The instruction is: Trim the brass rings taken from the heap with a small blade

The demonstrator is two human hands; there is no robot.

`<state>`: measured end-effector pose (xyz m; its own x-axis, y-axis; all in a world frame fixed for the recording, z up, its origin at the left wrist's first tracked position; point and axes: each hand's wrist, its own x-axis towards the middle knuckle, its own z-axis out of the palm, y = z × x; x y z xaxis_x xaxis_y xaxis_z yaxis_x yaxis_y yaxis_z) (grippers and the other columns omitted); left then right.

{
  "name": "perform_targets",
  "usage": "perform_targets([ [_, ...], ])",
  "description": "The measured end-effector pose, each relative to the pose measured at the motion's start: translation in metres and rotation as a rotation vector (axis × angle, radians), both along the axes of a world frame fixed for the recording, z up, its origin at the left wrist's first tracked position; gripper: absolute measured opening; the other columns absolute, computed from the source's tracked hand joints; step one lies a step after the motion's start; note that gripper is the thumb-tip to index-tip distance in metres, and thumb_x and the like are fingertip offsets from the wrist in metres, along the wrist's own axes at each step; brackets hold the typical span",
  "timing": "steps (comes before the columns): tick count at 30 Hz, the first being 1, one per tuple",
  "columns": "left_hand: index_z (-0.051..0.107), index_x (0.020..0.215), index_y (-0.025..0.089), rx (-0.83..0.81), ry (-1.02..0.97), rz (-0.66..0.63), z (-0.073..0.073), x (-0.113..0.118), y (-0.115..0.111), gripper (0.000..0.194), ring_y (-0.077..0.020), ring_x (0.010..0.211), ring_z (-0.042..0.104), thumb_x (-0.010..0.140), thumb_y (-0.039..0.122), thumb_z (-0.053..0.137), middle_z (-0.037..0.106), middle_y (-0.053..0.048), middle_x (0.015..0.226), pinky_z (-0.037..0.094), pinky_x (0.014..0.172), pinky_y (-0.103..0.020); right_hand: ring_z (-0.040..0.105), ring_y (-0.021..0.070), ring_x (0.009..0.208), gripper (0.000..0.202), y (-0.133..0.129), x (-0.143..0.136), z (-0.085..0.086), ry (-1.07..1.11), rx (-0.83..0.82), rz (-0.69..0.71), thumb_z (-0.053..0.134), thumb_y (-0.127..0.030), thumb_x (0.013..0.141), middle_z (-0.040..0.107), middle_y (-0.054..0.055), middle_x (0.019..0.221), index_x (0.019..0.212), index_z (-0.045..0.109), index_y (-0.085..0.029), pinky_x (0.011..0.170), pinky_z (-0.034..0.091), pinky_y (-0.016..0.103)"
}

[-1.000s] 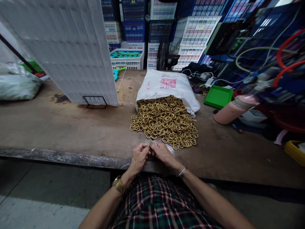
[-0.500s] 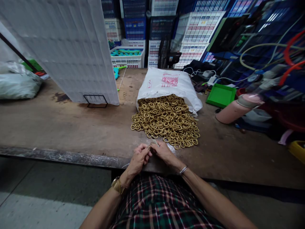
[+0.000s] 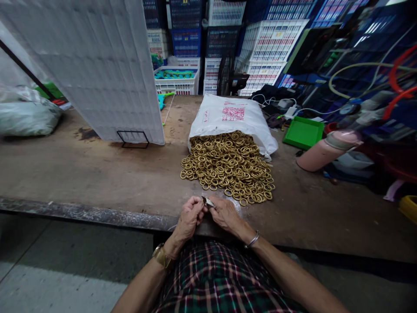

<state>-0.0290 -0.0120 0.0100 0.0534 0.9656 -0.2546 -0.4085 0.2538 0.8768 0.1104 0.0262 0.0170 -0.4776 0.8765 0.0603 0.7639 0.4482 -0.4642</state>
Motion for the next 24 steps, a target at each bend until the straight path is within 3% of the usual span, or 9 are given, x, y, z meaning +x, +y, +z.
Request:
perform_targets([
  [9,0.047,0.076,0.018,0.034,0.092,-0.010,-0.007,-0.002,-0.001,0.031,-0.0029,0.039,0.030,0.074,0.047,0.057,0.050,0.005,0.058,0.019,0.036,-0.016,0.044,0.0133,0.059,0.017,-0.004,-0.002,0.005,-0.078,-0.003,0.023,0.042,-0.013,0.072,0.058,0.003,0.068,0.079,0.056,-0.018,0.055,0.022,0.025],
  [19,0.046,0.069,0.017,0.106,0.206,-0.062,0.005,-0.005,-0.003,0.035,-0.0032,0.039,0.029,0.074,0.050,0.055,0.042,0.007,0.049,0.022,0.039,-0.017,0.041,0.0118,0.057,0.020,0.000,-0.001,0.001,-0.027,-0.110,0.130,0.038,-0.012,0.073,0.055,0.001,0.066,0.081,0.055,-0.017,0.055,0.023,0.024],
  [24,0.046,0.069,0.017,0.069,0.218,-0.068,0.003,-0.007,-0.006,0.033,-0.0037,0.037,0.029,0.077,0.049,0.053,0.040,0.008,0.046,0.021,0.038,-0.017,0.039,0.0123,0.052,0.020,0.002,-0.002,-0.003,-0.130,-0.072,0.092,0.039,-0.014,0.074,0.054,0.002,0.062,0.086,0.055,-0.017,0.052,0.021,0.026],
])
